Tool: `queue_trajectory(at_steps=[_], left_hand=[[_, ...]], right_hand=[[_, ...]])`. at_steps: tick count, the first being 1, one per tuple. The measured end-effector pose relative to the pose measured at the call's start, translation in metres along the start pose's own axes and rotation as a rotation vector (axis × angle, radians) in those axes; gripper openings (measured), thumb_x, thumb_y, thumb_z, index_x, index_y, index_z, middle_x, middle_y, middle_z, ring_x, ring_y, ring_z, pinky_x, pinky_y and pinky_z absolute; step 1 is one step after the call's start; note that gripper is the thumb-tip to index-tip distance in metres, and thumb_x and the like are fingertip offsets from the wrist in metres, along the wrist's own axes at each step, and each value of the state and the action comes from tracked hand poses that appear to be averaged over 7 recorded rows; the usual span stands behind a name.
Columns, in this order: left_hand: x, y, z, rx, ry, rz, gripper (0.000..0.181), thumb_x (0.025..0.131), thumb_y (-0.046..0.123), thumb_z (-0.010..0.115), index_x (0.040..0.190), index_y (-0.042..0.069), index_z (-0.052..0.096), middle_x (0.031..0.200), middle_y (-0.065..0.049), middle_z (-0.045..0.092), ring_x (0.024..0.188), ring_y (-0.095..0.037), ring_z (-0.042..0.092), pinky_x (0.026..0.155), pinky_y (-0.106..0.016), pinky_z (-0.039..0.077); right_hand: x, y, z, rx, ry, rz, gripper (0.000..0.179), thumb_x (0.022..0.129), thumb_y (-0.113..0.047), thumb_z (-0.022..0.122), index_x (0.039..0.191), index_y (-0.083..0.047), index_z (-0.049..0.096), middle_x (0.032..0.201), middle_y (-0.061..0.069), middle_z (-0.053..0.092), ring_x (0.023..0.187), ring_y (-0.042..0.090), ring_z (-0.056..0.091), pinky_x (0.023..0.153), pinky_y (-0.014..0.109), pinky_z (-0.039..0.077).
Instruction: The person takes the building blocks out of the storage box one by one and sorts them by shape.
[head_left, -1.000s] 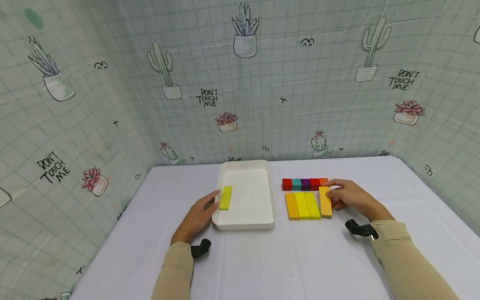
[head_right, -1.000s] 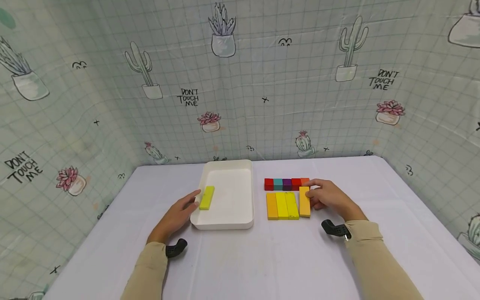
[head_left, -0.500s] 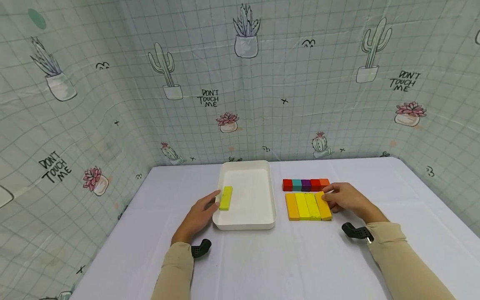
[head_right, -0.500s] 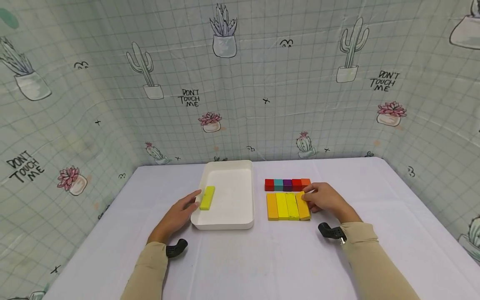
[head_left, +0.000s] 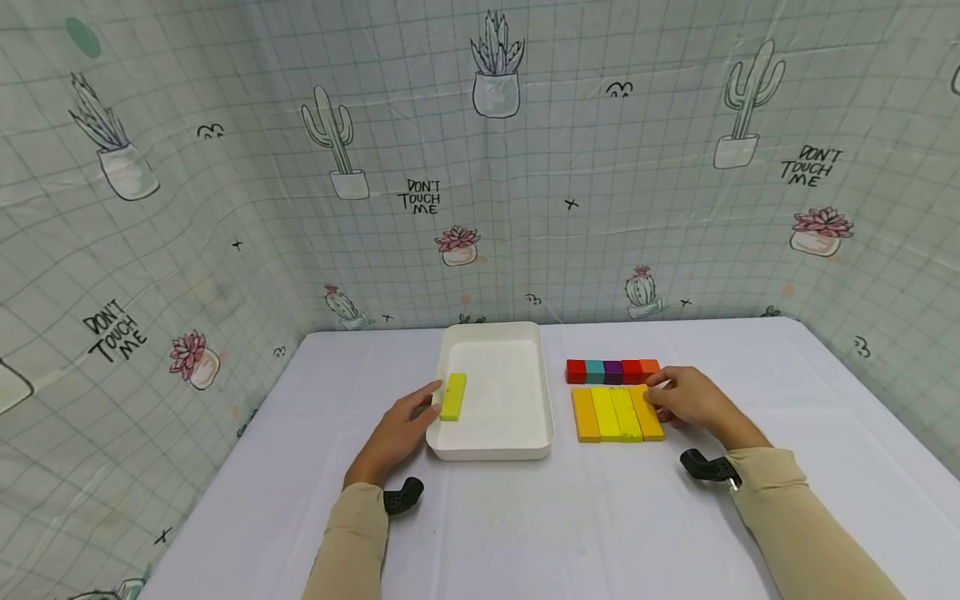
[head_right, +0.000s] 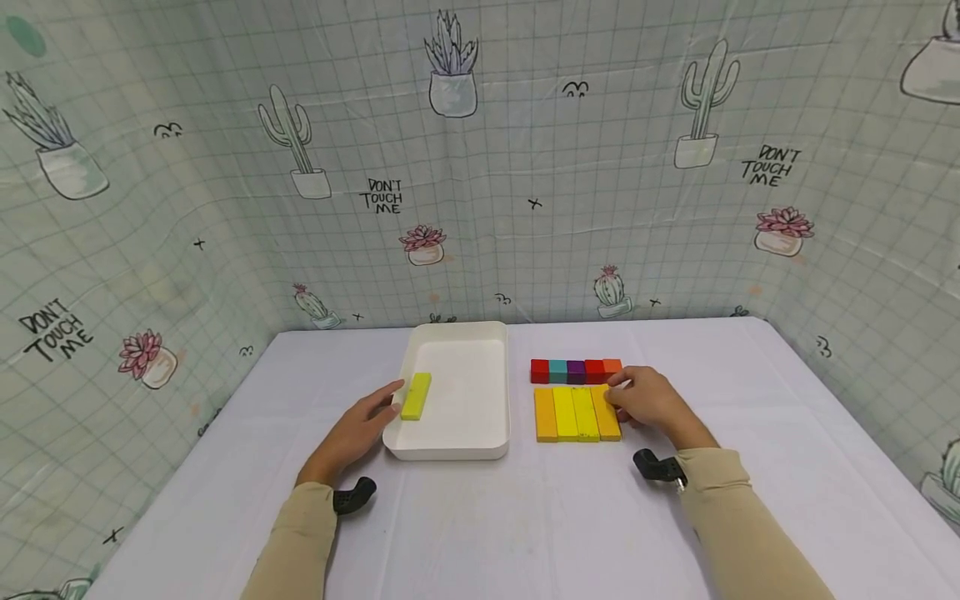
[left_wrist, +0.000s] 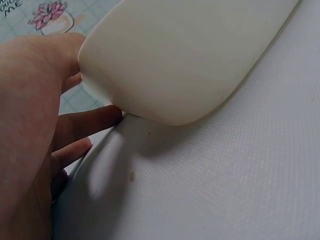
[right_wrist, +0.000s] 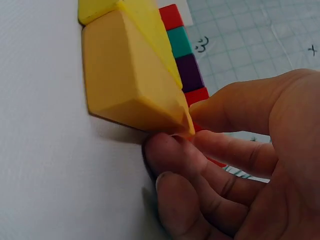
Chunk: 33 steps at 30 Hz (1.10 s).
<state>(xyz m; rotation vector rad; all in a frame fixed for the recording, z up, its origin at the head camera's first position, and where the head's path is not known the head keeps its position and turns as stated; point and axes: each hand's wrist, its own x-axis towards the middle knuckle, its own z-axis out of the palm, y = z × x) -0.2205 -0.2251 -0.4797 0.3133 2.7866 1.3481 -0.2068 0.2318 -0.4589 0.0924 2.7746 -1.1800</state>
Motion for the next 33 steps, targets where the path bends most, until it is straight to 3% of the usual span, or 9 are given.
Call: queue_trajectory(at_steps=[14, 17, 23, 33], left_hand=[[0.0, 0.001, 0.002, 0.029, 0.002, -0.019, 0.051, 0.102, 0.042, 0.053, 0.152, 0.037, 0.044, 0.15, -0.008, 0.049, 0.145, -0.034, 0.033, 0.115, -0.065, 0.022], [0.0, 0.0, 0.0, 0.029, 0.002, -0.013, 0.051, 0.102, 0.042, 0.053, 0.152, 0.037, 0.044, 0.15, -0.008, 0.048, 0.145, -0.034, 0.032, 0.115, -0.065, 0.022], [0.0, -0.001, -0.001, 0.024, -0.002, -0.013, 0.052, 0.102, 0.042, 0.053, 0.153, 0.036, 0.043, 0.151, -0.008, 0.048, 0.145, -0.034, 0.032, 0.115, -0.064, 0.022], [-0.001, 0.001, -0.001, 0.011, -0.004, -0.011, 0.051, 0.102, 0.042, 0.053, 0.152, 0.036, 0.043, 0.151, -0.007, 0.047, 0.145, -0.031, 0.032, 0.116, -0.062, 0.022]], right_hand=[[-0.001, -0.006, -0.006, 0.003, 0.05, -0.019, 0.04, 0.101, -0.024, 0.057, 0.127, 0.006, 0.055, 0.093, 0.014, 0.065, 0.069, 0.021, 0.063, 0.064, 0.031, 0.058], [-0.001, -0.016, -0.008, 0.058, 0.066, -0.066, 0.041, 0.102, -0.025, 0.056, 0.129, 0.006, 0.055, 0.097, 0.015, 0.067, 0.073, 0.021, 0.066, 0.066, 0.032, 0.058], [0.003, -0.032, -0.001, 0.209, 0.012, -0.113, 0.043, 0.102, -0.028, 0.056, 0.131, 0.004, 0.057, 0.104, 0.016, 0.066, 0.08, 0.023, 0.066, 0.072, 0.032, 0.058], [0.009, -0.055, 0.007, 0.3, -0.042, -0.146, 0.043, 0.102, -0.029, 0.058, 0.132, 0.001, 0.058, 0.112, 0.02, 0.066, 0.089, 0.025, 0.065, 0.077, 0.03, 0.056]])
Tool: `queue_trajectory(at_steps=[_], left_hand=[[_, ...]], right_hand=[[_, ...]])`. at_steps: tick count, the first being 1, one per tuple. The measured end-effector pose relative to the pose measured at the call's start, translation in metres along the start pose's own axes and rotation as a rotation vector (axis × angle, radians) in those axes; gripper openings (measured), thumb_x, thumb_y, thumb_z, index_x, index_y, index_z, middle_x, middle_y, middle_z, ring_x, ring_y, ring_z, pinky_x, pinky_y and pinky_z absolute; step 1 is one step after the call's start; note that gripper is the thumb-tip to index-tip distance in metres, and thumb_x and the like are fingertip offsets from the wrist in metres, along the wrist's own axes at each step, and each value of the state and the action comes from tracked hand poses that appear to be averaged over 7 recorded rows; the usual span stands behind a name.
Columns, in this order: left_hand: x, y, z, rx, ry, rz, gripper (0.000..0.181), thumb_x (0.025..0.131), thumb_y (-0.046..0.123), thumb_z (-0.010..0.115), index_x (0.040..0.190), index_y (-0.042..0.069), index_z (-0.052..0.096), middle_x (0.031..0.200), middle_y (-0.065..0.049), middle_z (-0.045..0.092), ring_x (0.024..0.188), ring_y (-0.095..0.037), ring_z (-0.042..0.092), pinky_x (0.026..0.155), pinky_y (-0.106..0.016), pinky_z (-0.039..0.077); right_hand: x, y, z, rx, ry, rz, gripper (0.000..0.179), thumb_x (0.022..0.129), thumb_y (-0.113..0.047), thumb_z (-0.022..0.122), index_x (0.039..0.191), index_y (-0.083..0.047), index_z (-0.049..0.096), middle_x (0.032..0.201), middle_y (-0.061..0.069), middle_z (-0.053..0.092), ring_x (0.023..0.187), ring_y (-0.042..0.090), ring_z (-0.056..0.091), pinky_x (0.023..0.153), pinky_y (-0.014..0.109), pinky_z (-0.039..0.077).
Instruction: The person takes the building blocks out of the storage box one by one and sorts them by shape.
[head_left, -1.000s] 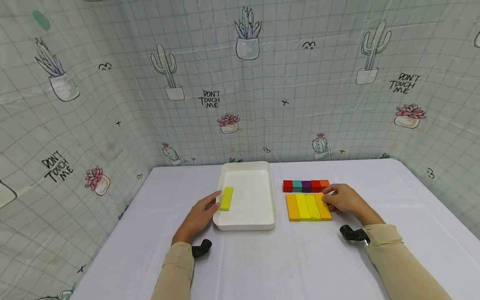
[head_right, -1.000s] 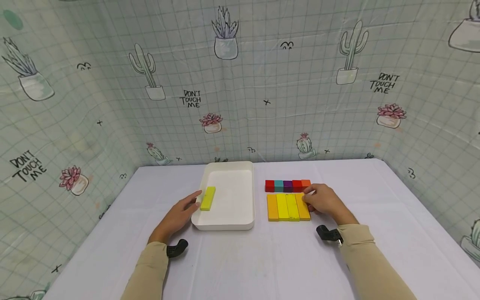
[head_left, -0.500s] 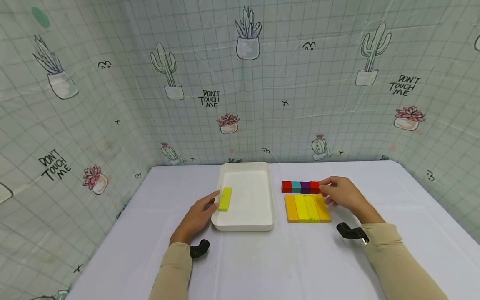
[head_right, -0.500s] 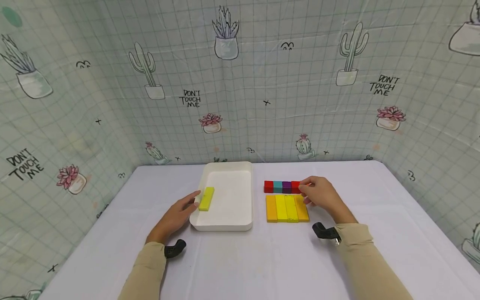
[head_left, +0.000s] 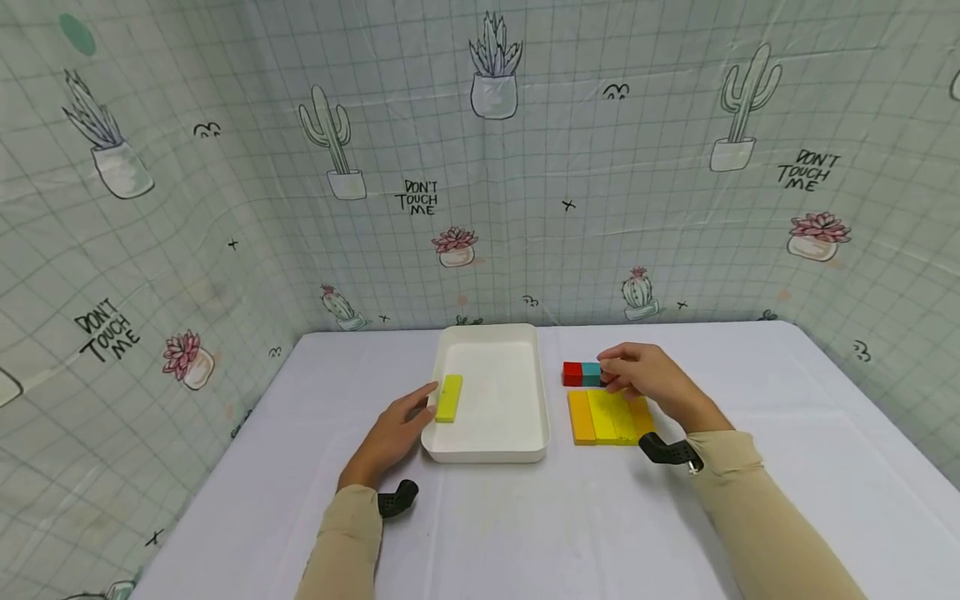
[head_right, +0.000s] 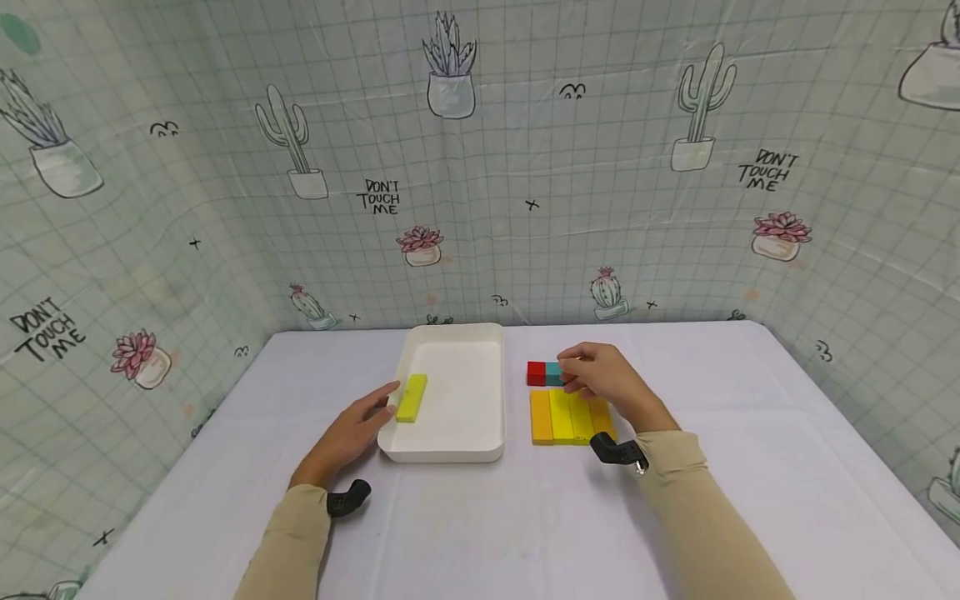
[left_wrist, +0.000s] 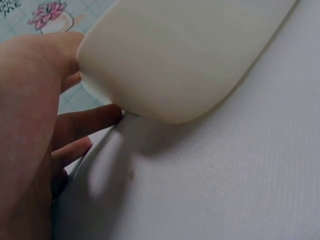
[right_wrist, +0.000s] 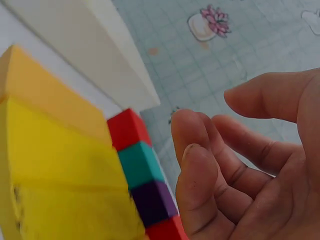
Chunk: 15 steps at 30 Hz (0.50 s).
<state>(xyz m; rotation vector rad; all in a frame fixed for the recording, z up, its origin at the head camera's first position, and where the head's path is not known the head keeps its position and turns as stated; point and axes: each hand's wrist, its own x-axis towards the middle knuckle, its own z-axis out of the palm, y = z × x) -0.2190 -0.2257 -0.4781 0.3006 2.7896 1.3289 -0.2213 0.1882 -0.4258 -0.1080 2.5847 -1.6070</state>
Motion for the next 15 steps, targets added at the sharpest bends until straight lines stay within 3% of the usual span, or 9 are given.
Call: queue_trajectory(at_steps=[6, 15], left_hand=[[0.0, 0.0, 0.0, -0.024, -0.006, 0.0, 0.051, 0.102, 0.04, 0.054, 0.152, 0.036, 0.044, 0.151, -0.008, 0.047, 0.146, -0.032, 0.031, 0.116, -0.063, 0.021], [0.0, 0.002, 0.0, -0.018, -0.007, 0.006, 0.051, 0.102, 0.04, 0.054, 0.152, 0.036, 0.044, 0.15, -0.007, 0.049, 0.145, -0.031, 0.032, 0.117, -0.062, 0.021]], right_hand=[[0.012, -0.016, 0.018, 0.028, -0.053, -0.05, 0.045, 0.102, -0.031, 0.059, 0.132, 0.002, 0.058, 0.109, 0.018, 0.067, 0.09, 0.026, 0.064, 0.077, 0.031, 0.056], [0.032, -0.037, 0.051, 0.087, -0.086, -0.012, 0.041, 0.101, -0.03, 0.06, 0.13, 0.0, 0.062, 0.11, 0.019, 0.068, 0.094, 0.033, 0.067, 0.076, 0.029, 0.057]])
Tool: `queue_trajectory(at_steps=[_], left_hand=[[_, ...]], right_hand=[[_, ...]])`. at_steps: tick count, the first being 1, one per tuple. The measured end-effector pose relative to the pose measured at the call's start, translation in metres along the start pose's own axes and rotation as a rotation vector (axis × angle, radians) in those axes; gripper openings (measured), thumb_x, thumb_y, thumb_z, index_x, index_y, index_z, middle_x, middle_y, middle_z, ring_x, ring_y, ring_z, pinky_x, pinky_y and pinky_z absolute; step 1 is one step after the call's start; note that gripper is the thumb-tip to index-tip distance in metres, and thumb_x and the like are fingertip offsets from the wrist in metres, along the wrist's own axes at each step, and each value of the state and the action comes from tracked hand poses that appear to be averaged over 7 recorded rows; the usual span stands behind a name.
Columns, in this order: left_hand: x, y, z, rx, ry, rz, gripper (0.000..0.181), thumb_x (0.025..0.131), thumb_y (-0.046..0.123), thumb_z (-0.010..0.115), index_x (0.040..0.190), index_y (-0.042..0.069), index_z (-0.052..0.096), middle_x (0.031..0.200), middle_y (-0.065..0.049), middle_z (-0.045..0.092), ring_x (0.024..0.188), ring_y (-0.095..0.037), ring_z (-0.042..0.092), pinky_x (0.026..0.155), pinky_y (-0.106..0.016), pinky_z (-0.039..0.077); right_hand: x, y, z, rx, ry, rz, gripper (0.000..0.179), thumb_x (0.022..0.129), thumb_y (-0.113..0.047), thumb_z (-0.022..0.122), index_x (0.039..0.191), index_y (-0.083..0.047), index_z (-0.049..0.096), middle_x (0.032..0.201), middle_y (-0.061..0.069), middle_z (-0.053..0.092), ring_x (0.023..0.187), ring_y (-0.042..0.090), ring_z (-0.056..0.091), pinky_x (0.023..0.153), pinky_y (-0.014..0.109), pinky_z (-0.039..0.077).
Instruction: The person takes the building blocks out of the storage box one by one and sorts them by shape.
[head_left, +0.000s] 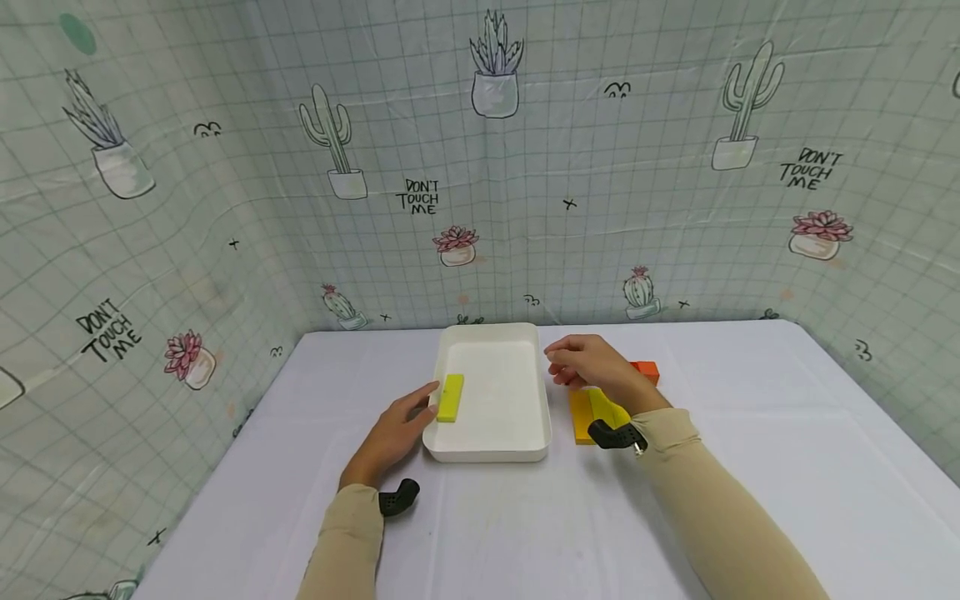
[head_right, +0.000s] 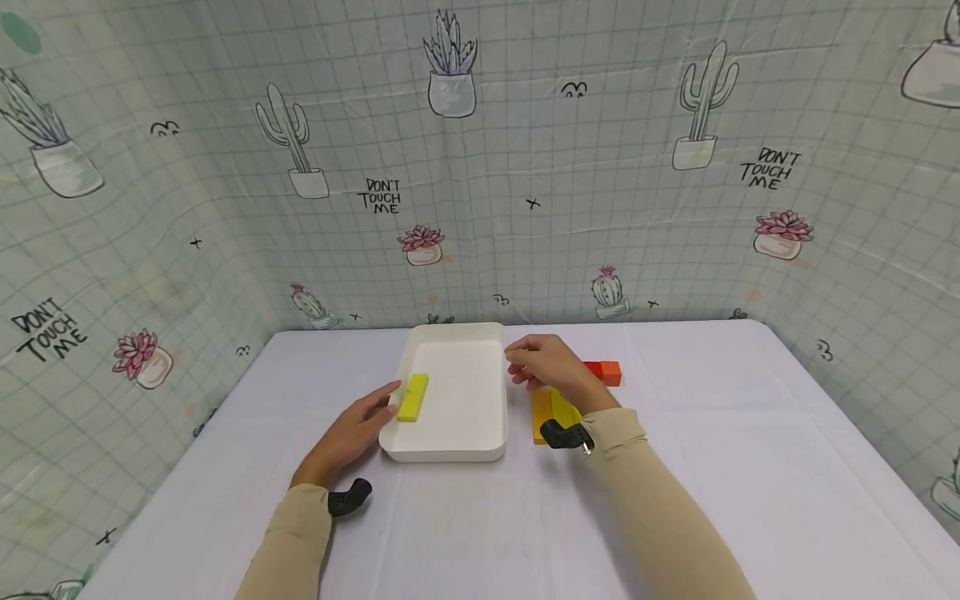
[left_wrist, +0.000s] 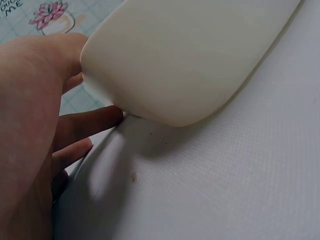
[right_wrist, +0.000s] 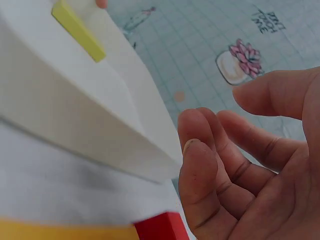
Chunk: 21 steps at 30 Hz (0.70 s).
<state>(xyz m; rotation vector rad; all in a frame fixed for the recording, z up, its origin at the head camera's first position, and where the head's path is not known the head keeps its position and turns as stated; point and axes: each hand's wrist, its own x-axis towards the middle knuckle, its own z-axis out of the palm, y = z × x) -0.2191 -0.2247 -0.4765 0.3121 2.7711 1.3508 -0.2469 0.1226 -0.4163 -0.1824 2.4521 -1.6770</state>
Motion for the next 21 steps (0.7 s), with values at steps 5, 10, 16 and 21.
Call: queue_trajectory(at_steps=[5, 10, 16, 21], left_hand=[[0.0, -0.001, 0.0, 0.003, 0.004, -0.002, 0.051, 0.102, 0.04, 0.055, 0.152, 0.035, 0.044, 0.15, -0.008, 0.048, 0.145, -0.032, 0.033, 0.116, -0.062, 0.021], [0.001, -0.001, 0.001, 0.014, 0.015, -0.003, 0.051, 0.102, 0.039, 0.055, 0.152, 0.034, 0.045, 0.149, -0.008, 0.049, 0.145, -0.032, 0.034, 0.116, -0.063, 0.022], [0.002, 0.001, 0.0, 0.005, 0.013, 0.008, 0.051, 0.102, 0.038, 0.055, 0.152, 0.034, 0.045, 0.148, -0.008, 0.051, 0.144, -0.032, 0.035, 0.116, -0.063, 0.022], [0.002, 0.001, -0.001, 0.014, 0.009, 0.021, 0.051, 0.103, 0.037, 0.055, 0.152, 0.032, 0.045, 0.148, -0.01, 0.051, 0.144, -0.034, 0.035, 0.116, -0.063, 0.022]], right_hand=[[0.011, -0.013, 0.02, 0.021, -0.031, -0.017, 0.036, 0.101, -0.027, 0.059, 0.126, -0.002, 0.064, 0.113, 0.023, 0.067, 0.097, 0.034, 0.067, 0.074, 0.03, 0.059], [0.022, -0.02, 0.039, 0.017, -0.079, -0.045, 0.036, 0.101, -0.025, 0.058, 0.125, 0.001, 0.064, 0.106, 0.019, 0.067, 0.094, 0.032, 0.068, 0.076, 0.033, 0.06], [0.036, -0.024, 0.056, 0.006, -0.11, -0.041, 0.036, 0.099, -0.025, 0.061, 0.123, 0.002, 0.065, 0.1, 0.015, 0.068, 0.087, 0.024, 0.069, 0.075, 0.033, 0.059], [0.048, -0.022, 0.071, -0.015, -0.124, -0.007, 0.034, 0.099, -0.026, 0.061, 0.121, -0.001, 0.067, 0.104, 0.015, 0.069, 0.089, 0.023, 0.069, 0.075, 0.034, 0.059]])
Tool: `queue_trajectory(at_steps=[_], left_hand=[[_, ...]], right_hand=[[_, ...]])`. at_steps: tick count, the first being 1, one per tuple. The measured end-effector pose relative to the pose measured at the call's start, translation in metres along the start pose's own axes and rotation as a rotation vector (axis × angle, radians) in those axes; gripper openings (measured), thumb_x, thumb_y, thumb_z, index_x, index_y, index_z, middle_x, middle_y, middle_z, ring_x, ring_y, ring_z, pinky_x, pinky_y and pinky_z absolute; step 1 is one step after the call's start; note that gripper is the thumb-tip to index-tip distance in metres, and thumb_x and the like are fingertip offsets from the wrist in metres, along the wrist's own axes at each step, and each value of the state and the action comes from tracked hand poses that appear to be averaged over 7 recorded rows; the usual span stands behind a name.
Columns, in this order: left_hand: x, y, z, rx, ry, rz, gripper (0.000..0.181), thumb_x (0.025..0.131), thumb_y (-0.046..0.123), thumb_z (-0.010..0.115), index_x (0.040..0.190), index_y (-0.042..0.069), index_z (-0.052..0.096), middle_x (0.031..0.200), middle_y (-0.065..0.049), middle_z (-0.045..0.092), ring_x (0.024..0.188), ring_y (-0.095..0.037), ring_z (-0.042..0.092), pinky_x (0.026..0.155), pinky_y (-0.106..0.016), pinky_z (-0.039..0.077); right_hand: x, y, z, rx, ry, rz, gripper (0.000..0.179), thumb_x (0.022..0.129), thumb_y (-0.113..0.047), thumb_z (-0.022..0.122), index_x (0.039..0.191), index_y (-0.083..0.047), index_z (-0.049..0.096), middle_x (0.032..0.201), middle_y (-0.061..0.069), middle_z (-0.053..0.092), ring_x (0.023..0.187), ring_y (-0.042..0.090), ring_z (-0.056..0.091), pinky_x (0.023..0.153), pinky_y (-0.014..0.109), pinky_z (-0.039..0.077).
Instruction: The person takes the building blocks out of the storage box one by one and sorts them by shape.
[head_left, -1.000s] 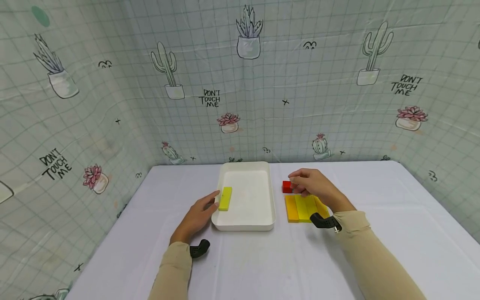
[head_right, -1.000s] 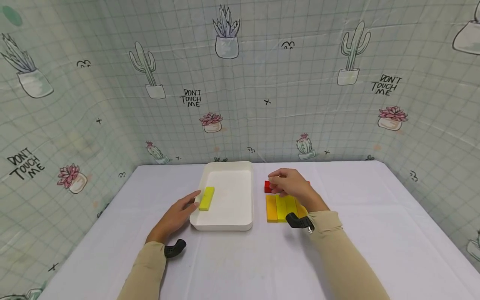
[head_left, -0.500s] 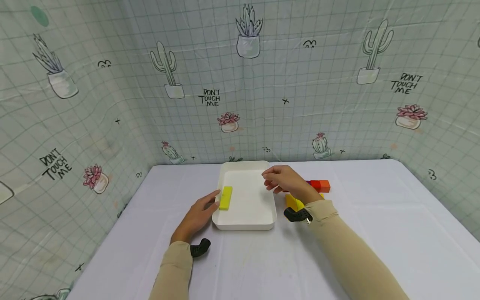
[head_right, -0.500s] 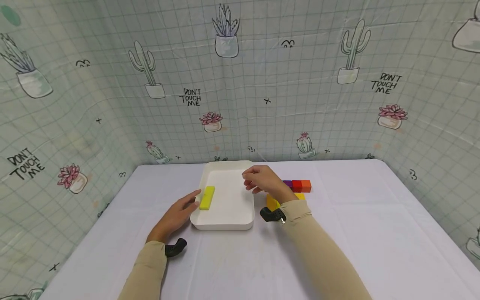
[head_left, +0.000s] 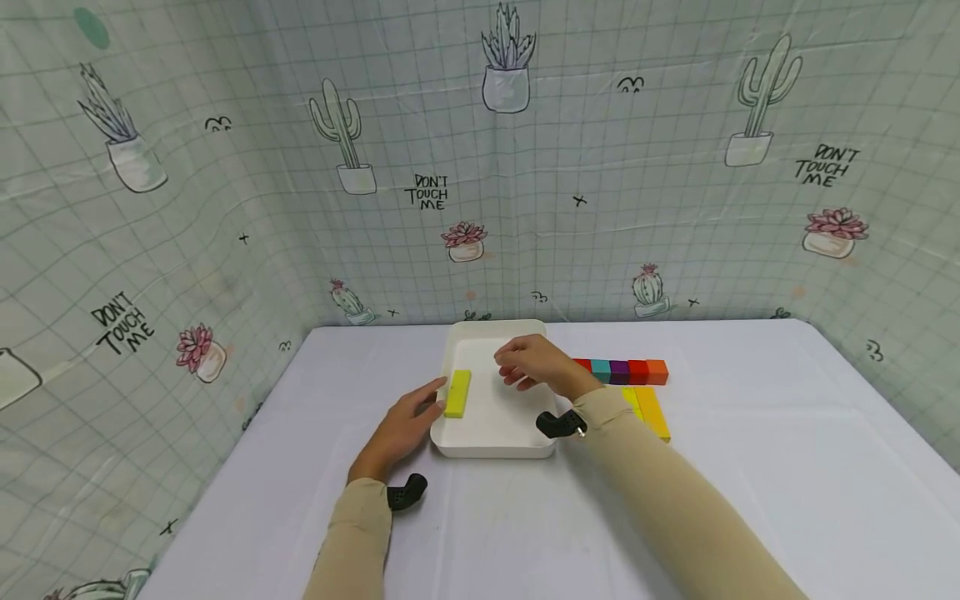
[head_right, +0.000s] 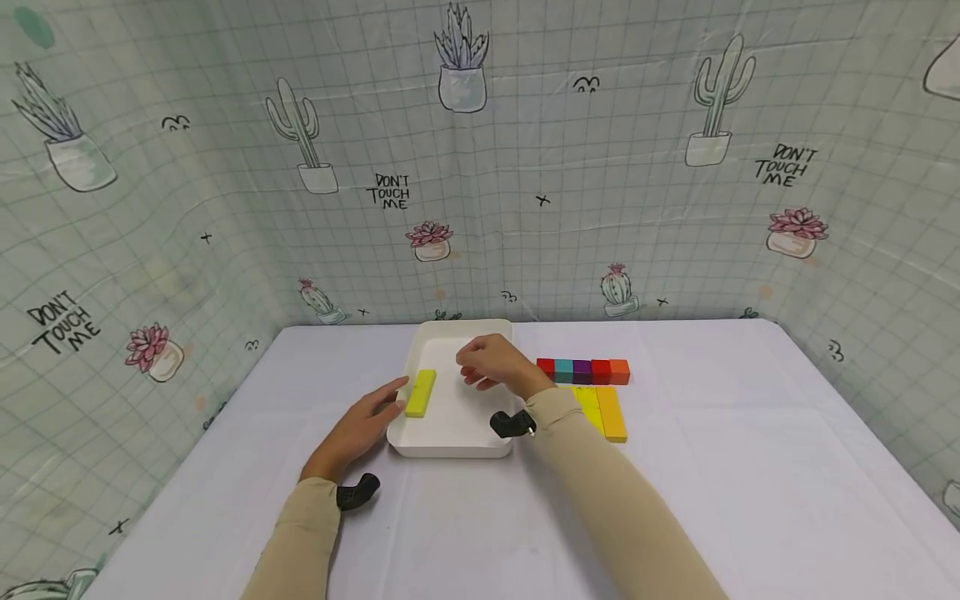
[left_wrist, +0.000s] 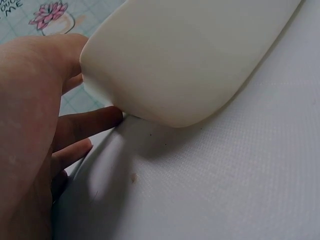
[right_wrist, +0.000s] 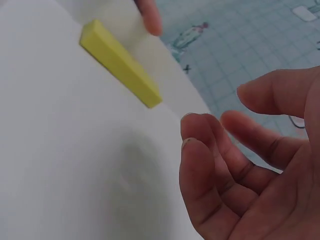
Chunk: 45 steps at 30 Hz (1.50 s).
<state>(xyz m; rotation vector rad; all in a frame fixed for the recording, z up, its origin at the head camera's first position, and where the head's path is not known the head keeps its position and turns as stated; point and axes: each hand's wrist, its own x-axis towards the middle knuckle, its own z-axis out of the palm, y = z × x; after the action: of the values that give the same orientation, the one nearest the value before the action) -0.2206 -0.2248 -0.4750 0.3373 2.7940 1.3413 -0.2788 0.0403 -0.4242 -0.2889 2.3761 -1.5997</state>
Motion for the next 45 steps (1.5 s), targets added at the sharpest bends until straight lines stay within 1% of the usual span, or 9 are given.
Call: queue_trajectory(at_steps=[4, 7, 13, 21, 26, 29, 35, 41, 45], left_hand=[[0.0, 0.0, -0.001, 0.008, 0.0, -0.001, 0.051, 0.103, 0.037, 0.055, 0.152, 0.032, 0.045, 0.148, -0.01, 0.051, 0.144, -0.034, 0.035, 0.115, -0.064, 0.023], [0.0, 0.0, -0.001, 0.009, -0.001, -0.009, 0.051, 0.102, 0.038, 0.055, 0.152, 0.033, 0.045, 0.147, -0.009, 0.051, 0.144, -0.033, 0.035, 0.115, -0.064, 0.023], [0.001, 0.001, 0.0, 0.002, -0.002, -0.023, 0.051, 0.102, 0.038, 0.054, 0.152, 0.032, 0.045, 0.146, -0.01, 0.052, 0.143, -0.034, 0.036, 0.114, -0.065, 0.023], [-0.002, -0.004, 0.003, 0.011, -0.018, -0.037, 0.051, 0.102, 0.04, 0.054, 0.152, 0.034, 0.045, 0.148, -0.009, 0.051, 0.144, -0.034, 0.035, 0.114, -0.066, 0.023], [-0.002, -0.004, 0.002, 0.0, -0.014, -0.026, 0.051, 0.102, 0.041, 0.054, 0.152, 0.035, 0.045, 0.148, -0.008, 0.051, 0.144, -0.033, 0.035, 0.115, -0.065, 0.022], [-0.002, -0.003, 0.001, -0.003, -0.014, -0.024, 0.052, 0.102, 0.042, 0.055, 0.152, 0.036, 0.045, 0.148, -0.009, 0.05, 0.144, -0.033, 0.034, 0.115, -0.065, 0.022], [-0.002, -0.003, 0.003, 0.01, -0.02, -0.042, 0.052, 0.102, 0.042, 0.054, 0.152, 0.036, 0.044, 0.15, -0.009, 0.049, 0.145, -0.035, 0.032, 0.114, -0.067, 0.021], [-0.001, -0.001, 0.003, 0.011, -0.01, -0.048, 0.051, 0.102, 0.041, 0.054, 0.152, 0.036, 0.044, 0.149, -0.01, 0.049, 0.145, -0.036, 0.032, 0.114, -0.067, 0.022], [0.0, 0.0, 0.001, 0.021, -0.011, -0.041, 0.052, 0.102, 0.041, 0.054, 0.152, 0.036, 0.044, 0.15, -0.01, 0.049, 0.145, -0.036, 0.033, 0.114, -0.067, 0.022]], right_hand=[[0.008, 0.002, 0.012, -0.053, 0.007, 0.025, 0.03, 0.098, -0.023, 0.063, 0.121, -0.004, 0.067, 0.104, 0.011, 0.07, 0.09, 0.021, 0.069, 0.074, 0.033, 0.06], [0.011, -0.001, 0.021, -0.079, 0.011, 0.038, 0.031, 0.096, -0.02, 0.066, 0.122, -0.004, 0.066, 0.102, 0.01, 0.07, 0.086, 0.021, 0.068, 0.071, 0.031, 0.06], [0.015, -0.005, 0.034, -0.071, 0.006, 0.048, 0.036, 0.092, -0.018, 0.072, 0.124, -0.004, 0.063, 0.096, 0.01, 0.07, 0.073, 0.021, 0.065, 0.067, 0.028, 0.059], [0.018, -0.001, 0.047, -0.076, -0.013, 0.048, 0.044, 0.089, -0.017, 0.073, 0.13, -0.004, 0.06, 0.09, 0.01, 0.068, 0.067, 0.018, 0.061, 0.064, 0.027, 0.057], [0.023, 0.0, 0.051, -0.109, -0.004, 0.035, 0.052, 0.088, -0.018, 0.074, 0.136, -0.006, 0.058, 0.086, 0.01, 0.066, 0.06, 0.015, 0.054, 0.061, 0.026, 0.055], [0.024, 0.0, 0.053, -0.175, 0.014, 0.028, 0.056, 0.087, -0.019, 0.076, 0.139, -0.006, 0.057, 0.094, 0.011, 0.067, 0.062, 0.015, 0.054, 0.062, 0.026, 0.054], [0.023, -0.002, 0.059, -0.312, 0.014, 0.022, 0.062, 0.085, -0.025, 0.08, 0.138, -0.003, 0.057, 0.122, 0.014, 0.065, 0.08, 0.018, 0.06, 0.066, 0.026, 0.054], [0.023, -0.003, 0.058, -0.357, 0.006, -0.003, 0.057, 0.084, -0.025, 0.081, 0.132, -0.002, 0.06, 0.121, 0.013, 0.064, 0.078, 0.019, 0.06, 0.064, 0.027, 0.055], [0.024, -0.005, 0.057, -0.357, -0.001, -0.008, 0.053, 0.084, -0.024, 0.082, 0.127, -0.002, 0.06, 0.118, 0.012, 0.063, 0.079, 0.019, 0.06, 0.064, 0.027, 0.055]])
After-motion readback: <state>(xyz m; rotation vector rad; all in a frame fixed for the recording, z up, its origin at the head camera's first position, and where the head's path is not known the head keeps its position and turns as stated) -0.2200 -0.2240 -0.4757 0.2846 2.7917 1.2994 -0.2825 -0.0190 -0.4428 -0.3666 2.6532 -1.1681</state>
